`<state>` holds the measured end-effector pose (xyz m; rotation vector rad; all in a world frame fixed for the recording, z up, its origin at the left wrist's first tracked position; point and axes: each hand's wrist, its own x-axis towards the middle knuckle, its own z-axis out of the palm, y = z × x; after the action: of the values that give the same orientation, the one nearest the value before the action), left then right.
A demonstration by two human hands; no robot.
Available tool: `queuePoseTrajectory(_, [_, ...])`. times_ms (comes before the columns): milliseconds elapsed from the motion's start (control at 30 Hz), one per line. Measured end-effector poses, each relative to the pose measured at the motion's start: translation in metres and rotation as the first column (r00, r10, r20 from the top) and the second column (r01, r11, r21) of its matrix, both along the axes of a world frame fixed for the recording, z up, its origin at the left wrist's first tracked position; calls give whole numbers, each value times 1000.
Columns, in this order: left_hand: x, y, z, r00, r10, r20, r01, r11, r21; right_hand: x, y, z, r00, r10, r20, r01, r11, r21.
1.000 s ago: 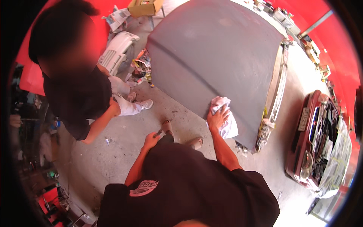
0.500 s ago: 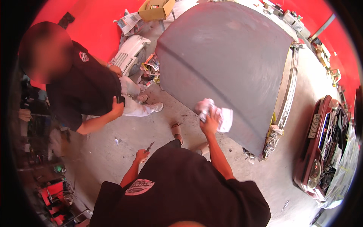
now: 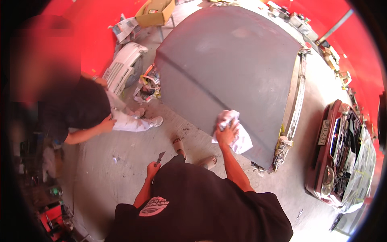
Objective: The recorder is cleaning and prepping a car hood using a rag and a putty knife.
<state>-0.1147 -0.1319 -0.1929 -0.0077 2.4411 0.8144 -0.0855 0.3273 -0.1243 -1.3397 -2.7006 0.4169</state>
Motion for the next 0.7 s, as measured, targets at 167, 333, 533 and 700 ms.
queuePoseTrajectory(167, [-50,55,44,988,40,-149,-17,989,148,-57,-7,12,922,370,-110,-372,928,0])
queuePoseTrajectory(333, [-118,136,106,973,-16,-232,82,957,277,-63,11,15,894,432,-119,-432,901,20])
queuePoseTrajectory(533, [-173,211,120,861,-159,-483,344,882,323,-63,10,15,967,218,-135,-212,975,58])
queuePoseTrajectory(700, [-176,233,108,816,-135,-561,321,915,246,-74,39,9,989,-119,-88,128,985,113])
